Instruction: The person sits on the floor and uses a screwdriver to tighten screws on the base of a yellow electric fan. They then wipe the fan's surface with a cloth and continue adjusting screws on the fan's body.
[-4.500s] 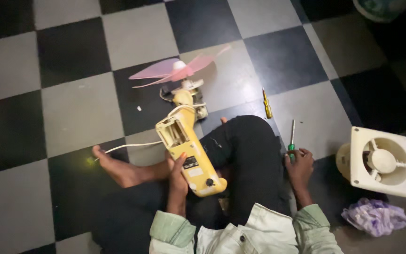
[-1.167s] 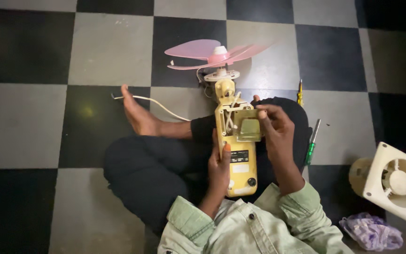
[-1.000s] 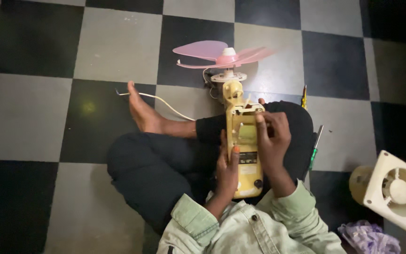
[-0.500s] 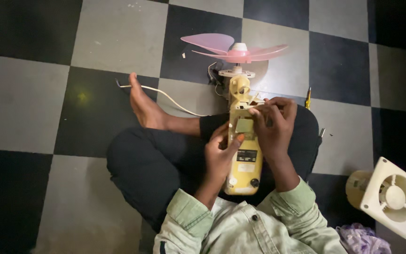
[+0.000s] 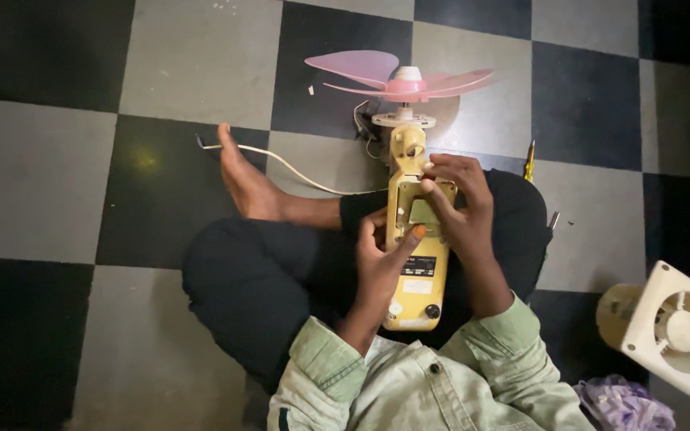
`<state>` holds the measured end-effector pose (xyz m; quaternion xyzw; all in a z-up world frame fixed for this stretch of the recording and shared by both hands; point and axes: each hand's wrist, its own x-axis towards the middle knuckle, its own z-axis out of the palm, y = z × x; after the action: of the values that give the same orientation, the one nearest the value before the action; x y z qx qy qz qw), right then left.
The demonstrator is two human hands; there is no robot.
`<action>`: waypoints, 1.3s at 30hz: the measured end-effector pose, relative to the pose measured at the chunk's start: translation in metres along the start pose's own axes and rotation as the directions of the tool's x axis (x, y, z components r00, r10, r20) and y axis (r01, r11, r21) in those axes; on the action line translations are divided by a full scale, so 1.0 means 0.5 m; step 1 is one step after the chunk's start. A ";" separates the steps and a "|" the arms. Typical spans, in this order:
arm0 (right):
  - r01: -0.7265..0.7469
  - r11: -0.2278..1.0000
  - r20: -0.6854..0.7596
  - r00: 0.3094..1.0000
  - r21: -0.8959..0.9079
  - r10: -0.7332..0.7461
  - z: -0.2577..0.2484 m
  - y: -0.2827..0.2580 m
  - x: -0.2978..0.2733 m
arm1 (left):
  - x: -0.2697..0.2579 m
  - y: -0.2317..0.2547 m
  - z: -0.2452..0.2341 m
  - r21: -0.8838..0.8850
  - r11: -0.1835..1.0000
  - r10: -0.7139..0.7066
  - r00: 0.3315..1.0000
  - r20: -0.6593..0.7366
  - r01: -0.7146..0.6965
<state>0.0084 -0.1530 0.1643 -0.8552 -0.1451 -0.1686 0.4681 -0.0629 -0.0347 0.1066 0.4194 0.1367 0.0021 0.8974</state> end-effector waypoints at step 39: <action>0.216 0.913 0.268 0.955 -0.346 -0.124 -0.074 -0.007 -0.067 | -0.002 -0.029 -0.034 0.563 0.793 0.196 0.973 0.124 -0.232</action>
<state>-0.0287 -0.1857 0.1714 -0.9262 -0.2405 -0.1284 0.2604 -0.0697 -0.0314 0.0856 0.6827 0.0560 0.0497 0.7269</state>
